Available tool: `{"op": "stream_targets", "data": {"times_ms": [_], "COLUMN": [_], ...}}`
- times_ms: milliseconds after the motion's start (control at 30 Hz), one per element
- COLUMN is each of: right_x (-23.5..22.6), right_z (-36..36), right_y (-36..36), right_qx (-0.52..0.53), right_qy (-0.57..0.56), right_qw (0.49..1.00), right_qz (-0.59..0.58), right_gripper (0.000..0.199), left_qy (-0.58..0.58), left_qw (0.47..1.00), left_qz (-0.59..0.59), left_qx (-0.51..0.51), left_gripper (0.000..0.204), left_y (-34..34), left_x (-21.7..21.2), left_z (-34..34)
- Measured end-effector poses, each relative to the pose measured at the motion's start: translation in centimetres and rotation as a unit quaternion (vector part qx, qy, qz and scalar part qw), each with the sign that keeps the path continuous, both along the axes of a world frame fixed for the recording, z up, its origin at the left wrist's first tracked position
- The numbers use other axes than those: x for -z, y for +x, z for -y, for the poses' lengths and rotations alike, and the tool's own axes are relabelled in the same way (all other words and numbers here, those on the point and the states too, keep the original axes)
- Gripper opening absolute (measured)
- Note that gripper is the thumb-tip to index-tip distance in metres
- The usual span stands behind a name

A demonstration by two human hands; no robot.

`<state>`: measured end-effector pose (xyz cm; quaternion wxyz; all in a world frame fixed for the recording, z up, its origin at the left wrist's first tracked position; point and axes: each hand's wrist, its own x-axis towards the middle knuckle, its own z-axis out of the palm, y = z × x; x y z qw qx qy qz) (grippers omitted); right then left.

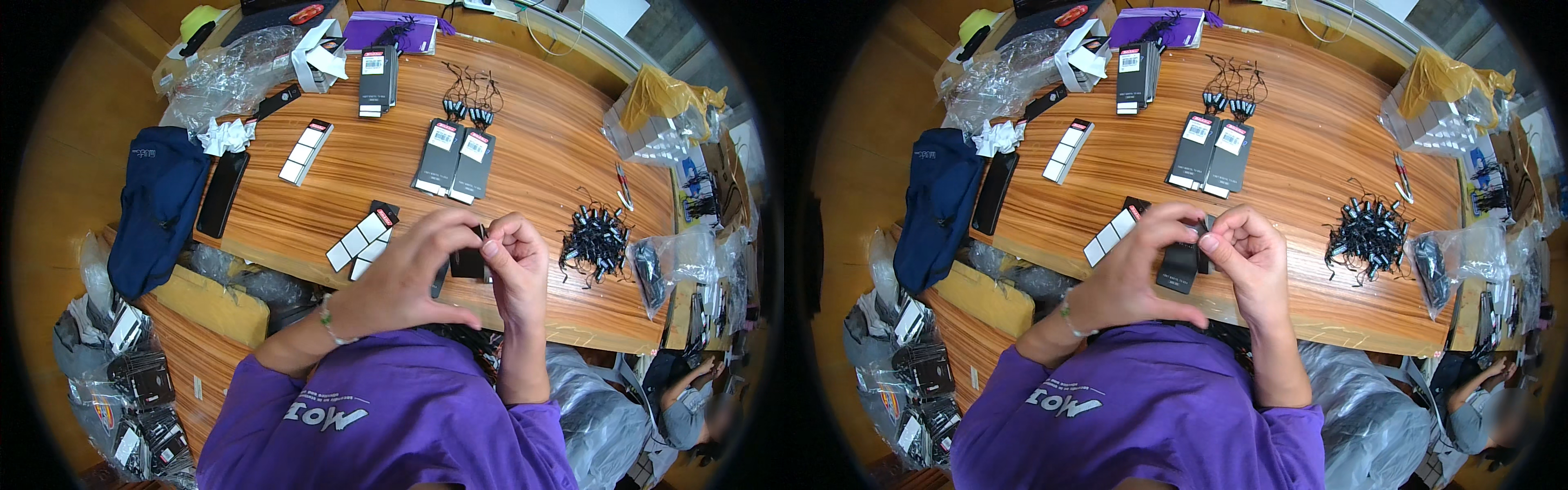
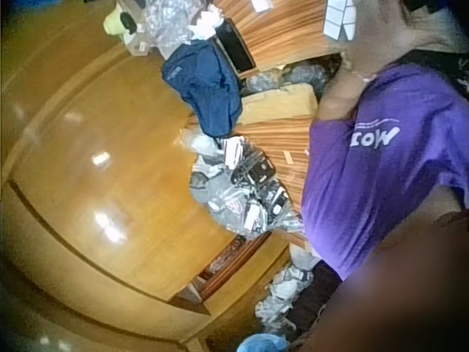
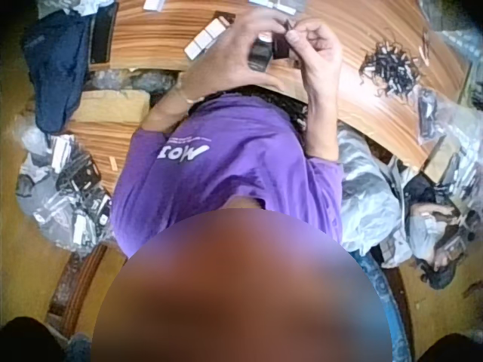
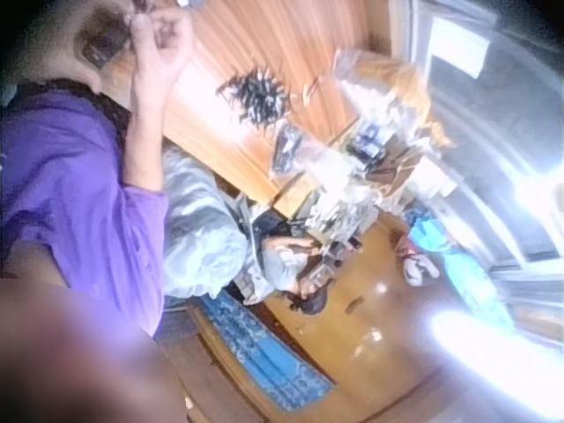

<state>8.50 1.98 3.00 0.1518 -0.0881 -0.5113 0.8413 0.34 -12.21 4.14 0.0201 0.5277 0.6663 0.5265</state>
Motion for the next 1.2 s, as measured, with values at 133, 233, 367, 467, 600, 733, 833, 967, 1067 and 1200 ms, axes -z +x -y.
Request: {"op": "stream_targets", "data": {"times_ms": [133, 233, 367, 467, 600, 733, 833, 967, 1067, 1200], "right_x": [-0.3, -0.3, -0.9, -1.2, -2.0, -1.8, -1.6, -1.5, -1.8, -1.4], "right_z": [0.2, -0.4, -0.4, -0.3, 0.4, 1.2, 1.5, 1.5, 1.4, 1.3], "right_y": [0.3, 0.6, 0.9, 1.0, 0.8, 0.6, 0.5, 0.3, 0.6, 0.8], "right_qx": [-0.011, -0.029, -0.029, -0.017, 0.020, 0.123, 0.181, 0.193, 0.169, 0.159], "right_qy": [0.014, 0.002, -0.011, 0.021, 0.207, 0.412, 0.471, 0.500, 0.489, 0.414], "right_qw": [1.000, 0.999, 0.999, 1.000, 0.977, 0.903, 0.863, 0.843, 0.856, 0.897], "right_qz": [-0.004, -0.014, -0.012, -0.002, 0.039, 0.019, -0.007, -0.050, -0.019, 0.001], "right_gripper": [0.012, 0.013, 0.019, 0.023, 0.026, 0.026, 0.023, 0.017, 0.013, 0.010], "left_qy": [-0.009, -0.055, 0.026, 0.074, 0.068, 0.036, 0.030, 0.011, 0.029, 0.011], "left_qw": [0.995, 0.990, 0.974, 0.924, 0.930, 0.981, 0.993, 0.999, 0.996, 0.997], "left_qz": [0.100, 0.122, 0.206, 0.355, 0.348, 0.184, 0.114, 0.048, 0.089, 0.076], "left_qx": [0.016, 0.047, 0.088, 0.125, 0.100, 0.051, 0.026, 0.004, 0.002, 0.002], "left_gripper": [0.058, 0.046, 0.049, 0.055, 0.054, 0.049, 0.048, 0.049, 0.048, 0.042], "left_y": [0.5, -0.4, -1.2, -1.4, -1.4, -1.4, -1.3, -1.1, -0.7, -0.7], "left_x": [0.6, 0.3, 0.9, 1.2, 0.7, 0.4, 0.1, -0.6, -0.8, -1.1], "left_z": [-0.9, -0.7, -0.3, 0.3, 0.6, 0.5, 0.5, 0.5, 0.5, 0.5]}}
